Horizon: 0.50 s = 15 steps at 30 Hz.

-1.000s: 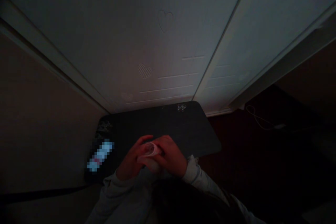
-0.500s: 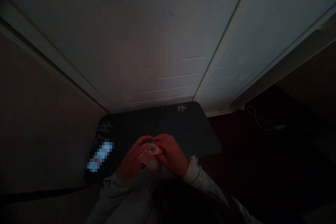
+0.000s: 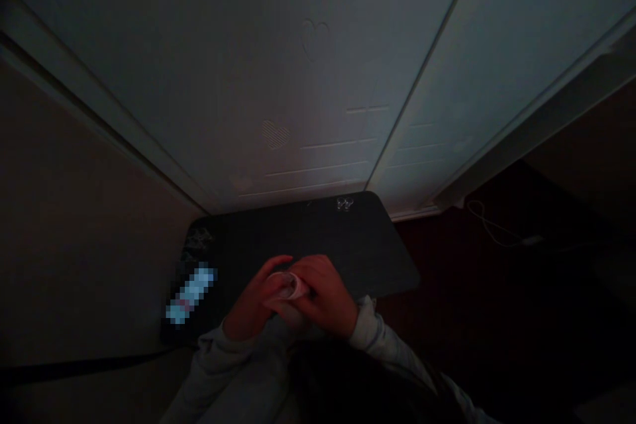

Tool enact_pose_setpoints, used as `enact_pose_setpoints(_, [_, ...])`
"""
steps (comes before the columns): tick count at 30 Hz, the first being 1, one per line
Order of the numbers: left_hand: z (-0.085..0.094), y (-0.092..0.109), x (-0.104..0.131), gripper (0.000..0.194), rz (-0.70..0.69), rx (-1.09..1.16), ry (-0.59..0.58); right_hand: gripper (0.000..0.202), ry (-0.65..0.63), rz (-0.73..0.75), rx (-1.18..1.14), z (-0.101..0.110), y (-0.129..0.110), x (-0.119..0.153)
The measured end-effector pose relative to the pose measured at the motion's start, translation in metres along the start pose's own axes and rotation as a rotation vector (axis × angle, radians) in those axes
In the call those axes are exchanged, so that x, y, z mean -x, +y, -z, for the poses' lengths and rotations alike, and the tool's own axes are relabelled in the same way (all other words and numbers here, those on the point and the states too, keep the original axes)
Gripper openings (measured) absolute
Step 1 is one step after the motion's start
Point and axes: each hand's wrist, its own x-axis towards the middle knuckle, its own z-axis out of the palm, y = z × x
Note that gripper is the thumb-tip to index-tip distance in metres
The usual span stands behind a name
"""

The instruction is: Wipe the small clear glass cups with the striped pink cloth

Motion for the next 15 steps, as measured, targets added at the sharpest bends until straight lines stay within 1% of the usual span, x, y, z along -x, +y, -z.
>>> enact_pose_setpoints(7, [0.0036,-0.0028,-0.0003,0.046,0.001,-0.011,-0.034,0.02,-0.057,-0.066,-0.037,0.0011,-0.0083,-0.0041])
enact_pose_setpoints(12, [0.0033,-0.0017,-0.0008,0.049,0.031,-0.023,-0.031,0.022,-0.068,-0.066,-0.058,0.0013,-0.008,-0.0031])
enact_pose_setpoints(15, [0.0018,-0.0002,-0.0003,0.051,0.037,-0.015,-0.007,0.021,-0.079,-0.05,-0.07,0.0023,-0.008,-0.0038])
